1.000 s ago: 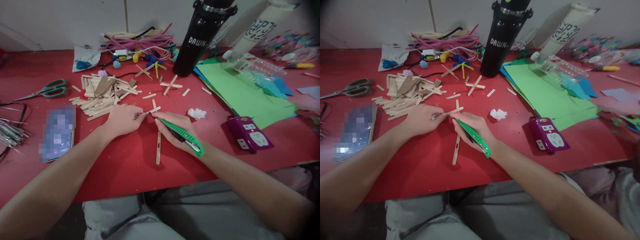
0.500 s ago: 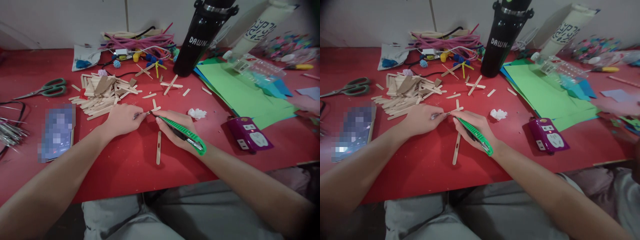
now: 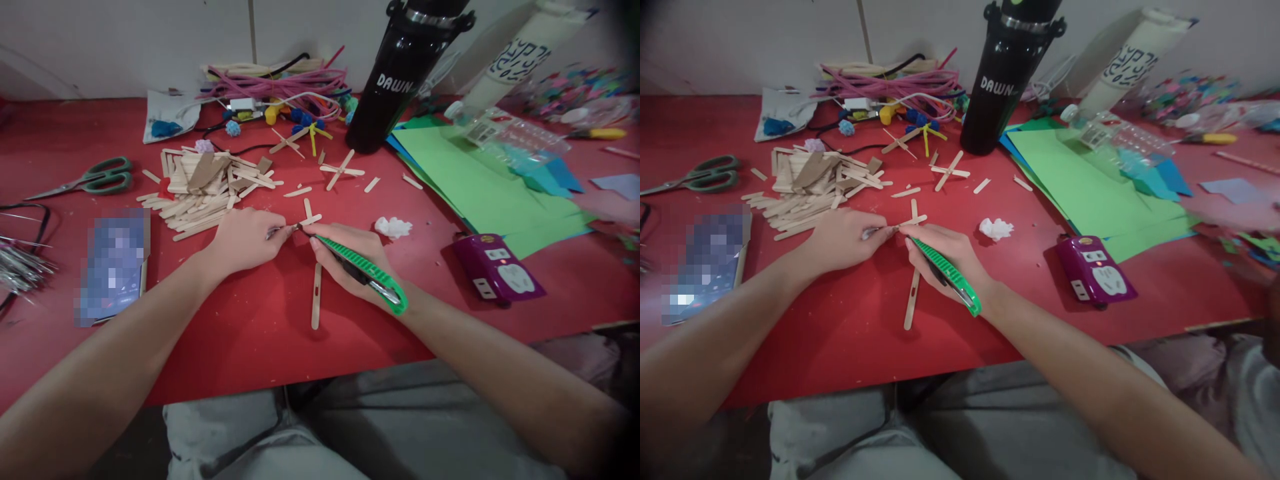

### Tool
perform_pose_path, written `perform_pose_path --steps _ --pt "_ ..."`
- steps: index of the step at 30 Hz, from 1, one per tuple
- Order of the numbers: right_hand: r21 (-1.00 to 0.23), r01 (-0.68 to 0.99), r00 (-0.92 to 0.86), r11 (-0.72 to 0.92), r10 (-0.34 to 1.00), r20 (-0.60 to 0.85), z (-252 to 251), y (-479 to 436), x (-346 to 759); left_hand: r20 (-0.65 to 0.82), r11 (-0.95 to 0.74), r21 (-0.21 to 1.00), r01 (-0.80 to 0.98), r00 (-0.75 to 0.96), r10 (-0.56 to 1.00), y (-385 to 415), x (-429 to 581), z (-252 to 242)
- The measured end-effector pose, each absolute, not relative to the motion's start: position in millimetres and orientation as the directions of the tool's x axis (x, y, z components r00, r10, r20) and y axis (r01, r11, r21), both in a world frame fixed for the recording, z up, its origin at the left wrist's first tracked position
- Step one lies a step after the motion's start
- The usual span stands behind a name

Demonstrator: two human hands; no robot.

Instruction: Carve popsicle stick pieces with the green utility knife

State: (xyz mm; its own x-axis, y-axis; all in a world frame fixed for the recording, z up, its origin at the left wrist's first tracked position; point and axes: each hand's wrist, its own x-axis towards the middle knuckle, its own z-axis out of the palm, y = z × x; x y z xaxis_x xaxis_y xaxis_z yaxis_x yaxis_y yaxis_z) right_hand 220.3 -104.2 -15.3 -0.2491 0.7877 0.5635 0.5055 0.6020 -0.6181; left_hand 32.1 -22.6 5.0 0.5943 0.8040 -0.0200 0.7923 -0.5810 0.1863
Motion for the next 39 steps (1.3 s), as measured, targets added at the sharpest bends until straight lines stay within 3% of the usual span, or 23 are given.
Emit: perform_pose_path --steps 17,25,33,39 --pt "-0.593 0.474 -0.268 0.651 0.748 0.607 -18 -104 220 -0.006 -0.586 0.206 0.784 0.6 0.8 -23 31 3" --pt "-0.612 0.529 -0.265 0.588 0.8 0.539 -15 -108 219 -0.002 -0.585 0.223 0.78 0.6 0.8 -22 30 3" --pt "-0.613 0.584 -0.1 0.532 0.797 0.596 -24 -105 223 -0.012 -0.583 0.235 0.778 0.602 0.799 -22 27 2" --pt "-0.618 0.575 -0.117 0.536 0.801 0.587 -25 -103 224 -0.016 -0.577 0.235 0.782 0.597 0.802 -22 29 1"
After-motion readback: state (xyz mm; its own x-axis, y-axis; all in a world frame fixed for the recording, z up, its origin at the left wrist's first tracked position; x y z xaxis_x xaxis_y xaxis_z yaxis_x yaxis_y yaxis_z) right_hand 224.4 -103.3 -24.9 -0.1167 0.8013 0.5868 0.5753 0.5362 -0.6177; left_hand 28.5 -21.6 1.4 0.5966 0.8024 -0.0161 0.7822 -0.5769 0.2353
